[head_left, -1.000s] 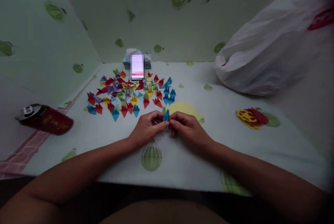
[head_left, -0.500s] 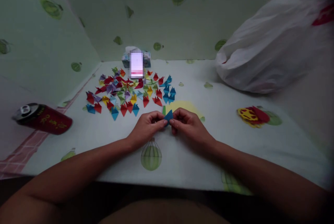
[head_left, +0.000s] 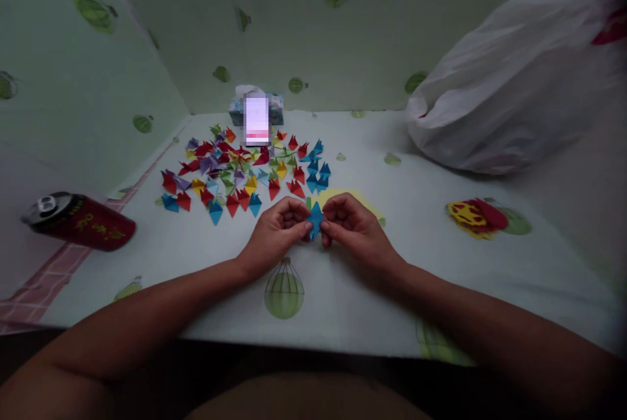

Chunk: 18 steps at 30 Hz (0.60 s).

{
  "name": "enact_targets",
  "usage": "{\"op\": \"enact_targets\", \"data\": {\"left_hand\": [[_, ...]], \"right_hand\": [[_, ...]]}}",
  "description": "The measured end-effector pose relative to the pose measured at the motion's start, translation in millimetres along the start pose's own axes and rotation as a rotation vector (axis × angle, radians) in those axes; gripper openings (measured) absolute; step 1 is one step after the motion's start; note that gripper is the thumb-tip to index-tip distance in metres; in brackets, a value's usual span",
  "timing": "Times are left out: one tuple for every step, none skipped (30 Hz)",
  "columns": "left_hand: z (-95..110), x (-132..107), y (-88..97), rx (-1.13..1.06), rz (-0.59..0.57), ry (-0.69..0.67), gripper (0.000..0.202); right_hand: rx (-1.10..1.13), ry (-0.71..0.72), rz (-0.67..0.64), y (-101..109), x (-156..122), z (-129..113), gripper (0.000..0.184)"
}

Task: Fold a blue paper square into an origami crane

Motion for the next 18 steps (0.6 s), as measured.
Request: {"op": "enact_targets", "data": {"left_hand": [[0.0, 0.0, 0.2, 0.007, 0.004, 0.001, 0.021], [0.0, 0.1, 0.4, 0.012, 0.008, 0.004, 0.021], [-0.2, 0.1, 0.6, 0.012, 0.012, 0.007, 0.021], [-0.4, 0.2, 0.8, 0.009, 0.015, 0.011, 0.022], [-0.7, 0.2, 0.8, 0.006, 0.014, 0.015, 0.023], [-1.0, 0.3, 0.7, 0.002, 0.011, 0.019, 0.023], [-1.3, 0.4, 0.7, -0.002, 0.009, 0.022, 0.023], [-1.5, 0.5, 0.9, -0.007, 0.009, 0.023, 0.023], [-1.6, 0.6, 1.1, -0.012, 0.010, 0.023, 0.024], [-1.9, 0.7, 1.2, -0.014, 0.009, 0.025, 0.024], [-2.2, 0.8, 1.2, -0.013, 0.008, 0.027, 0.024], [-2.5, 0.9, 1.1, -0.010, 0.007, 0.028, 0.024], [-2.8, 0.9, 1.0, -0.004, 0.006, 0.028, 0.023], [-2.9, 1.0, 1.0, 0.002, 0.006, 0.027, 0.023], [-3.0, 1.0, 1.1, 0.004, 0.007, 0.026, 0.022], [-3.1, 1.0, 1.3, 0.001, 0.010, 0.026, 0.022], [-3.2, 0.9, 1.5, -0.005, 0.010, 0.028, 0.022], [-3.5, 0.8, 1.6, -0.012, 0.009, 0.034, 0.021]], "right_hand": [[-0.004, -0.006, 0.007, 0.4, -0.2, 0.1, 0.020], [-0.007, -0.012, 0.015, 0.9, -0.4, 0.4, 0.021], [-0.012, -0.021, 0.021, 1.3, -0.5, 0.9, 0.022], [-0.016, -0.033, 0.024, 1.6, -0.6, 1.7, 0.022], [-0.019, -0.042, 0.025, 1.8, -0.5, 2.4, 0.022], [-0.020, -0.051, 0.024, 1.9, -0.4, 3.2, 0.022], [-0.020, -0.057, 0.025, 2.2, -0.1, 3.7, 0.022], [-0.017, -0.060, 0.026, 2.5, 0.1, 4.0, 0.022], [-0.015, -0.061, 0.026, 2.8, 0.4, 4.2, 0.021], [-0.014, -0.062, 0.025, 3.0, 0.8, 4.4, 0.021], [-0.015, -0.062, 0.022, 2.9, 1.1, 4.7, 0.020], [-0.015, -0.060, 0.020, 2.9, 1.3, 4.7, 0.019], [-0.014, -0.056, 0.020, 3.0, 1.5, 4.6, 0.018], [-0.013, -0.055, 0.018, 2.9, 1.6, 4.7, 0.018], [-0.011, -0.054, 0.017, 2.8, 1.5, 4.7, 0.017], [-0.009, -0.053, 0.016, 2.7, 1.4, 4.4, 0.017], [-0.009, -0.052, 0.016, 2.7, 1.2, 4.1, 0.016], [-0.013, -0.052, 0.016, 2.8, 0.9, 3.7, 0.014]]}}
Point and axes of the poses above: each hand's wrist, its own x-axis towards the middle knuckle, its own y-axis out of the back of the hand, z = x × y, the point moved 8 cm from there along x, towards the middle knuckle, and after that the axes turned 13 degrees about x, right-handed, at the moved point
